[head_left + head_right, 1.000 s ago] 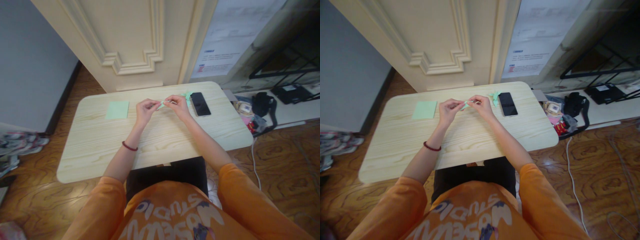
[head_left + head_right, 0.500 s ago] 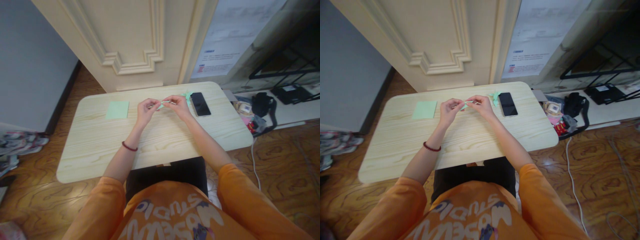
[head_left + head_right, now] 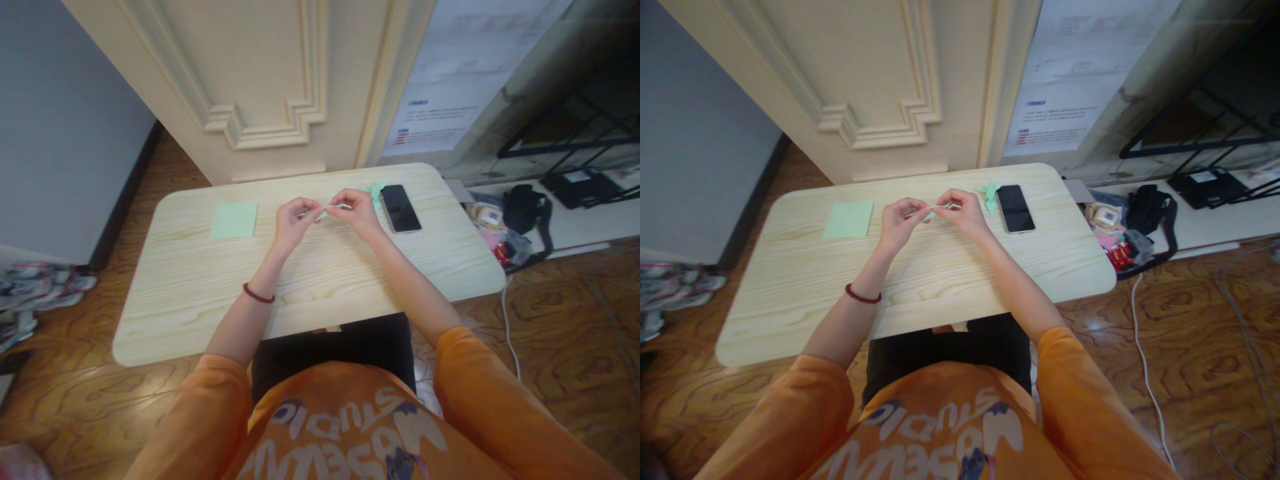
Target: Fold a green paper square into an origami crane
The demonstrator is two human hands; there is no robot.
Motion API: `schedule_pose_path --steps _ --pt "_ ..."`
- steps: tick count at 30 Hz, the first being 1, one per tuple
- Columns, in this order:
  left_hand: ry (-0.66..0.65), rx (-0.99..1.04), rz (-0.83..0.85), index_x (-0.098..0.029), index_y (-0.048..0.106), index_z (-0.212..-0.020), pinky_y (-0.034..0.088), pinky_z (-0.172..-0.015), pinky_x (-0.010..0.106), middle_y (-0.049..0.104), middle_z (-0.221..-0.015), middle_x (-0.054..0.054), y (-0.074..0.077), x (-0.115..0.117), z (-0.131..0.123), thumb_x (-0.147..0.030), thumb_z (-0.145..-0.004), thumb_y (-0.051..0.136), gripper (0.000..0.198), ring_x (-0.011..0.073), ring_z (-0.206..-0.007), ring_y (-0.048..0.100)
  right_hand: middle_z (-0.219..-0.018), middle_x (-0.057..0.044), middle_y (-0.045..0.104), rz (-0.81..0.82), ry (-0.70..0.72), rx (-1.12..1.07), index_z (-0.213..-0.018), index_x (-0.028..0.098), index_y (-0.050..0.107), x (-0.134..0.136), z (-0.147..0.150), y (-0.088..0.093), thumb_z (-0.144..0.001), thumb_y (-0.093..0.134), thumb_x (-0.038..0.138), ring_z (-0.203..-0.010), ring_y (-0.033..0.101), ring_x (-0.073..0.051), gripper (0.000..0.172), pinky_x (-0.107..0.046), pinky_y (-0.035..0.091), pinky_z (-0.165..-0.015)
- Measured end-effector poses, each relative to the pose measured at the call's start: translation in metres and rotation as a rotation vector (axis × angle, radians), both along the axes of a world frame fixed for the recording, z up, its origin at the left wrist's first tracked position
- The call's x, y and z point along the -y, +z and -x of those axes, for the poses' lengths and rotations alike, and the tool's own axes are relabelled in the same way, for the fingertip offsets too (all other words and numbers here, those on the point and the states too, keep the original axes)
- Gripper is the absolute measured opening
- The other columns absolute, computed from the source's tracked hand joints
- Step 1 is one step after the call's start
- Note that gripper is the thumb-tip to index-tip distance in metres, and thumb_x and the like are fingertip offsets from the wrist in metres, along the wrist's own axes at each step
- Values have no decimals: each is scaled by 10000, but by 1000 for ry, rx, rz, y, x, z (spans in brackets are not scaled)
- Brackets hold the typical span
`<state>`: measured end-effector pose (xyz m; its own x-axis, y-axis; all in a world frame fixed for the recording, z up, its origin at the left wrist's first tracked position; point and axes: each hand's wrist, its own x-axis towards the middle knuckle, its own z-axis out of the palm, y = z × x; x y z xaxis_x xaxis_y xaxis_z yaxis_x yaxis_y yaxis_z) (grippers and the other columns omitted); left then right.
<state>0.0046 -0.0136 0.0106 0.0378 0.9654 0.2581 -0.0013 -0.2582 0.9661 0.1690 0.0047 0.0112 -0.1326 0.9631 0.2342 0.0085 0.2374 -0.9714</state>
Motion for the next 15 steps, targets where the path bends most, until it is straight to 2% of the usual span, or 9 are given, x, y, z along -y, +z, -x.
schedule_pose_path --steps 7,15 --pt "-4 6 5 -154 662 -702 555 -612 272 659 -693 28 0 -1 0 -515 -606 808 401 133 -635 618 -711 1 620 -43 -25 8 -664 191 609 -2 -1 -2 -566 823 424 -716 577 -141 331 -267 479 -654" --pt "-11 -19 -5 -158 657 -689 556 -594 268 655 -688 26 -2 -3 2 -494 -608 808 378 133 -637 613 -741 -22 654 -16 8 63 -690 177 656 1 0 -1 -635 730 343 -746 594 -152 190 -257 464 -632"
